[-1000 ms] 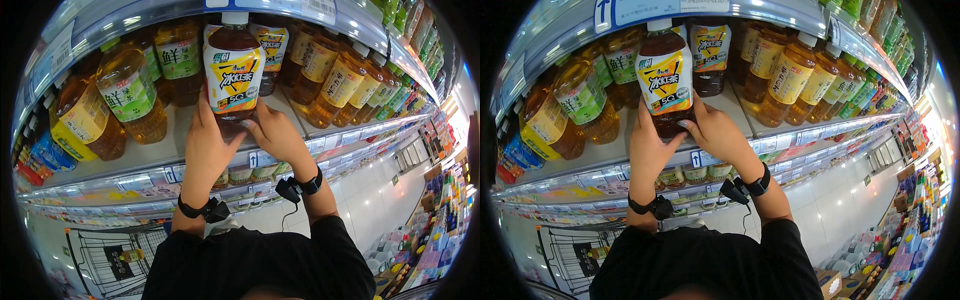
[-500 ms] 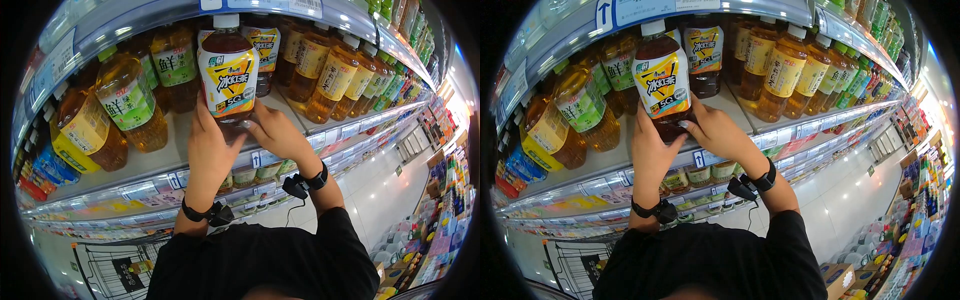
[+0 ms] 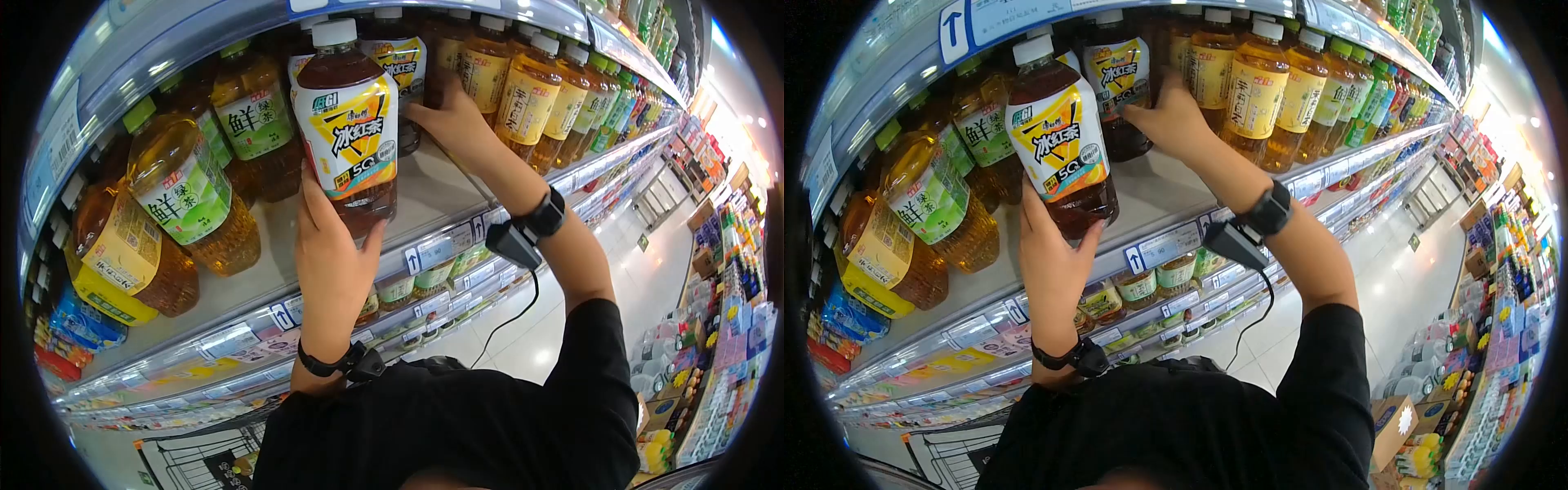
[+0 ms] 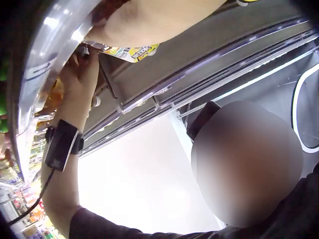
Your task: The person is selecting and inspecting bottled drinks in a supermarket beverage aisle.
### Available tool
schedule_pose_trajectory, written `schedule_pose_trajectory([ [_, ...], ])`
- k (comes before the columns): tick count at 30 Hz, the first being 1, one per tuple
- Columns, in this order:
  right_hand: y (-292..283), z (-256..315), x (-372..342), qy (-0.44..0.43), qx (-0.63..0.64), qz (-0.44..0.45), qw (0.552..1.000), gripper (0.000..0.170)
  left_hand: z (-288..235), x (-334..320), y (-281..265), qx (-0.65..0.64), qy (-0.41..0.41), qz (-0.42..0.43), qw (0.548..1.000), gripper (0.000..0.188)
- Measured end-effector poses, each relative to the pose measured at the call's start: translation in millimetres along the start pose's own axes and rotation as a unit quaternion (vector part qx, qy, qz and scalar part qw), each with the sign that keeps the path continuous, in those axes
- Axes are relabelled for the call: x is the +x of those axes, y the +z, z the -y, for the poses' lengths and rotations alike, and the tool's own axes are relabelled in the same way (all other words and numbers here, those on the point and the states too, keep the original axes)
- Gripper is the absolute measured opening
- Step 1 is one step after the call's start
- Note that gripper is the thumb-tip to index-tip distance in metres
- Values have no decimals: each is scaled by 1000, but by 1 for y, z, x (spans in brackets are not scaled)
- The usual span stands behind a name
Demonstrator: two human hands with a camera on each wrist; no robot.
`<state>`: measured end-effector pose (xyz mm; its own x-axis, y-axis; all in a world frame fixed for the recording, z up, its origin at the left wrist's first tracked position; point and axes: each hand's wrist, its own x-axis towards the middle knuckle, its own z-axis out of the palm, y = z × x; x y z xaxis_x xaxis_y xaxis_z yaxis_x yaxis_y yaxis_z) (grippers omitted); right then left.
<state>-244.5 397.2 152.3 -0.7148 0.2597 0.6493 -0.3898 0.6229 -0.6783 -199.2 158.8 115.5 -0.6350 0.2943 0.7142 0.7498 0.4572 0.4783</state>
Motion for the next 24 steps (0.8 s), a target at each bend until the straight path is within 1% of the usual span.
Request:
schedule_pose_trajectory([
  [1, 9, 5, 1, -8, -6, -18, 1000, 58, 0, 0, 0, 6, -1, 0, 1000, 94],
  [2, 13, 14, 3, 71, 19, -34, 997, 53, 1, -1, 1, 12, -3, 0, 1000, 94],
  [4, 21, 2, 19, 67, 102, 9, 992, 68, 0, -1, 1, 16, -4, 4, 1000, 93],
  [6, 24, 2, 27, 77, 164, 31, 983, 72, -1, 0, -1, 9, -3, 11, 1000, 94],
  [9, 21, 12, 27, 75, 252, 68, 962, 65, -1, -1, 3, 24, -10, 11, 1000, 94],
  [12, 25, 5, 26, 74, 269, 36, 960, 59, -2, -1, 3, 38, -12, 15, 999, 94],
  [15, 27, -6, 29, 47, 292, 55, 954, 61, -4, -1, 2, 18, -37, 33, 999, 94],
  [17, 28, -11, 30, 43, 221, 27, 974, 56, -5, -1, 2, 29, -22, 25, 999, 94],
  [19, 24, -3, 30, 46, 177, 41, 982, 54, -5, -1, 2, 39, -16, 21, 999, 94],
  [20, 26, -12, 33, 24, 180, 37, 983, 52, -4, -1, 3, 42, 3, 8, 999, 95],
  [21, 26, -9, 33, 19, 177, 37, 983, 53, -3, -1, 3, 44, 4, 8, 999, 95],
  [24, 19, 2, 25, 35, 173, 54, 983, 56, -3, -1, 3, 42, 3, 12, 999, 95],
])
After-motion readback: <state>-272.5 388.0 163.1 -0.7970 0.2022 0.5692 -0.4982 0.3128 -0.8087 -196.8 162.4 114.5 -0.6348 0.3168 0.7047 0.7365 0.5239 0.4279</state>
